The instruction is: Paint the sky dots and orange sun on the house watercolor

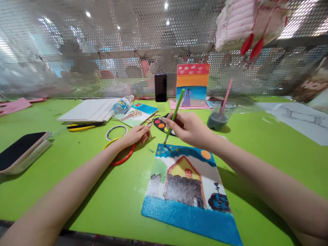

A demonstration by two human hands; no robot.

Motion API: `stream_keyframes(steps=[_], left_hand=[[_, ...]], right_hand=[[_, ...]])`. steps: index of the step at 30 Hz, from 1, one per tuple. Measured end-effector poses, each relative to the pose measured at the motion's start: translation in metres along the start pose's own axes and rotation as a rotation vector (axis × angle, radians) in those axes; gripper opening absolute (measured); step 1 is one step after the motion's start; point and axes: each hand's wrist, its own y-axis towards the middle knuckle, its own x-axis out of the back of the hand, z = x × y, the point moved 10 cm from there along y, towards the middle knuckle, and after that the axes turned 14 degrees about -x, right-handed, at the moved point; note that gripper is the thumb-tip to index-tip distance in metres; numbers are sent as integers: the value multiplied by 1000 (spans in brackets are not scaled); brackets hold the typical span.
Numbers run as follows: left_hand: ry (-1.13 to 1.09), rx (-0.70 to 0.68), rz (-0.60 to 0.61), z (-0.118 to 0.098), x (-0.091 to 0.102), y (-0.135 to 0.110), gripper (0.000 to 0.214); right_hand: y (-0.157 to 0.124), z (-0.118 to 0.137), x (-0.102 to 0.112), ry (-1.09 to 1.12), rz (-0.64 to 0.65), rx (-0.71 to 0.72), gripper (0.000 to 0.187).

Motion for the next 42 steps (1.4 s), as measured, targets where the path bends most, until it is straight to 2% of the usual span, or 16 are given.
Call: stream_keyframes(steps=[4, 20, 28, 30, 34, 37, 39, 42], left_hand=[[12, 5, 1, -1, 0, 0, 54], [-7, 13, -4, 5, -1, 1, 53], [5, 19, -6, 2, 0, 0, 50], [10, 21, -5, 0, 0, 0, 52], [30, 20, 12, -5, -1, 1, 55], [33, 18, 3, -8, 0, 1, 54], [36, 16, -2, -7, 2, 1, 53], [43, 21, 10, -2, 2, 1, 53]], right_hand=[[1, -2, -6, -48, 32, -19, 28], [2, -3, -2, -15, 10, -8, 25], [3, -5, -6, -33, 29, -4, 23], [3, -3, 6, 3, -18, 8, 26], [-1, 3, 68, 232, -249, 24, 33], [-6, 0, 101, 274, -293, -27, 38], [-11, -7, 107, 252, -251, -80, 43], [-21, -29, 99, 189, -175, -189, 49]])
